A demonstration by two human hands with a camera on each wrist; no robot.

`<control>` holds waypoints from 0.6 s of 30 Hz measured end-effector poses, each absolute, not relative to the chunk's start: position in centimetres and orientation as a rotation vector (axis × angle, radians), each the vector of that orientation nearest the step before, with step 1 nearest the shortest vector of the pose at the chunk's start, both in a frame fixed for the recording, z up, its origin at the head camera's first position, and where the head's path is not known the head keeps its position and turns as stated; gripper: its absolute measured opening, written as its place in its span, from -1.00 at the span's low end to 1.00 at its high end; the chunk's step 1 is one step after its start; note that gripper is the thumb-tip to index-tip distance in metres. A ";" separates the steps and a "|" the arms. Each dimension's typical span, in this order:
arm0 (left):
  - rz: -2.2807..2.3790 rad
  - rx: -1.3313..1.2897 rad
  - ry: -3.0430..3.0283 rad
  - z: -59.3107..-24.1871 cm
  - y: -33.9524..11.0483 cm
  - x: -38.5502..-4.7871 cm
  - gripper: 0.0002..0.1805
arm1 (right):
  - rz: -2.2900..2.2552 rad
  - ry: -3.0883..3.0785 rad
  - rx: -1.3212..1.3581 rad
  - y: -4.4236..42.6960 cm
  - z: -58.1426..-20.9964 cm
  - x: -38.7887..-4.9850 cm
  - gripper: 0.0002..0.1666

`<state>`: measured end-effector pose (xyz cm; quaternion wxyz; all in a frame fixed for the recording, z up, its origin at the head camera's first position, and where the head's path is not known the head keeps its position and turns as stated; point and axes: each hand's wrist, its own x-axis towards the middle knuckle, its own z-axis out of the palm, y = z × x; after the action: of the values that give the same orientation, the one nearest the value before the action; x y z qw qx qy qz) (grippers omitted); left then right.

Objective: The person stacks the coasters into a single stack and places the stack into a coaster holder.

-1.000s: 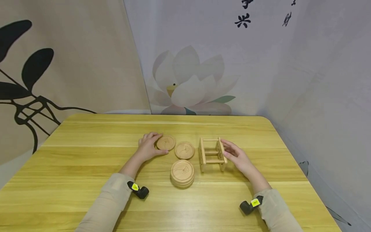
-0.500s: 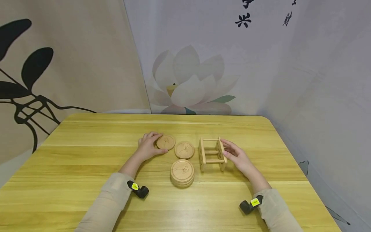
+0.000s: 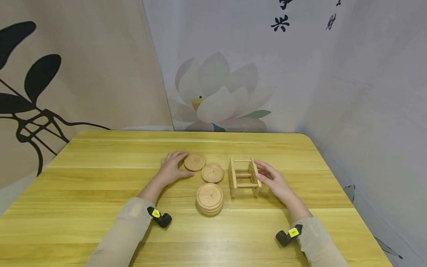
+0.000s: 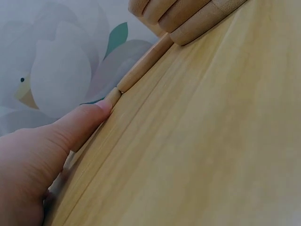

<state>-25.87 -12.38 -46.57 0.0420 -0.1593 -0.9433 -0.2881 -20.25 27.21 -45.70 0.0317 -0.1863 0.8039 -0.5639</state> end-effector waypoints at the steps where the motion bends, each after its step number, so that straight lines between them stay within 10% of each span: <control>1: -0.874 -0.494 -2.889 -46.6 -12.3 -26.0 0.00 | -1.734 2.477 -0.574 27.2 -45.7 -20.3 -0.40; 18: -0.878 -0.529 -2.903 -46.5 -12.2 -26.2 -0.10 | -1.720 2.484 -0.579 27.2 -45.5 -20.2 -0.40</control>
<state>-26.19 -12.15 -46.45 0.0315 -0.1716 -0.9425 -0.2850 -20.16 27.19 -45.53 0.0328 -0.1881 0.8070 -0.5588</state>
